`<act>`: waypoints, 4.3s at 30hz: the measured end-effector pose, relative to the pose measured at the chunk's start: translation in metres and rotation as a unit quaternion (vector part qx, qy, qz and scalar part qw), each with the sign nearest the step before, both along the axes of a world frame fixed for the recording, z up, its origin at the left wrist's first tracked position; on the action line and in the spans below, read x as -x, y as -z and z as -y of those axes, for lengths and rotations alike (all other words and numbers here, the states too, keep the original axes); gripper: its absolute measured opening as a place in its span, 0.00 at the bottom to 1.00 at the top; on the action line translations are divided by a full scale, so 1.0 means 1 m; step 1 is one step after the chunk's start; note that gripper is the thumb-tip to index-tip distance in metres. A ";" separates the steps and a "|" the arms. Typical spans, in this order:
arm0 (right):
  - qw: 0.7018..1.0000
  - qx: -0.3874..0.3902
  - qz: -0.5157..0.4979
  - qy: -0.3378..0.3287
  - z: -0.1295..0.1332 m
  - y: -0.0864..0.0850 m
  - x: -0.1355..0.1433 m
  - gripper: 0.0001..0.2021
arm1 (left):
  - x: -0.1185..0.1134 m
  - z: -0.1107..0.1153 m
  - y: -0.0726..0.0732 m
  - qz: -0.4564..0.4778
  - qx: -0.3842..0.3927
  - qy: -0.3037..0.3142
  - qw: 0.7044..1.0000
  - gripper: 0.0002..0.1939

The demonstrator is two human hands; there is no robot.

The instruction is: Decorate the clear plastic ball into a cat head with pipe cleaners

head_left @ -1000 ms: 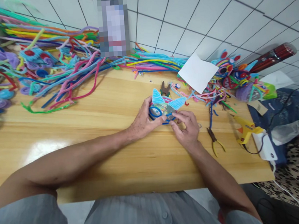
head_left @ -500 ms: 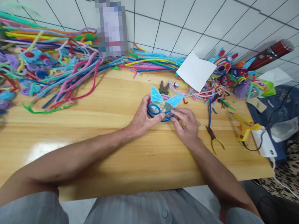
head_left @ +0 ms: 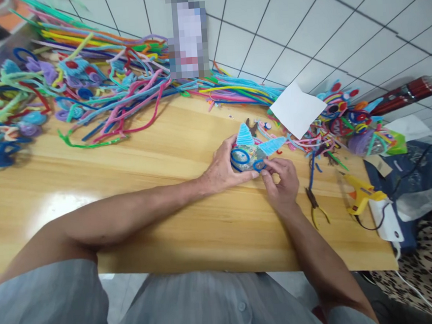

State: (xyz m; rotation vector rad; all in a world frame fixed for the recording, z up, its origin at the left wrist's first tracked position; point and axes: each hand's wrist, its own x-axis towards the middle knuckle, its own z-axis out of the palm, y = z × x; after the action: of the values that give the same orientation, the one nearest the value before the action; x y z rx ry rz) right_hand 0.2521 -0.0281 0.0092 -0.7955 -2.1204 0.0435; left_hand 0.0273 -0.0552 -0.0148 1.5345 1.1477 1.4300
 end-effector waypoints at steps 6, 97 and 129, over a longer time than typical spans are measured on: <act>1.000 -0.009 0.003 0.024 0.001 0.002 0.001 0.13 | 0.005 -0.001 -0.002 0.021 0.030 0.026 0.999 0.41; 0.943 0.196 -0.257 -0.078 -0.011 0.013 0.037 0.12 | 0.020 -0.006 -0.055 -0.479 -0.232 -0.061 0.845 0.14; 0.896 0.308 -0.312 -0.062 0.002 0.001 0.034 0.06 | 0.004 -0.004 -0.043 -0.381 -0.204 -0.095 0.896 0.09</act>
State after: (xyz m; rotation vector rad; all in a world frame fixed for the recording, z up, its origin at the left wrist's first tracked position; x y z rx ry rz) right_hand 0.2181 -0.0297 0.0083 -0.8491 -1.5209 0.9540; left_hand 0.0236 -0.0512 0.0279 2.4765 1.5352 1.2613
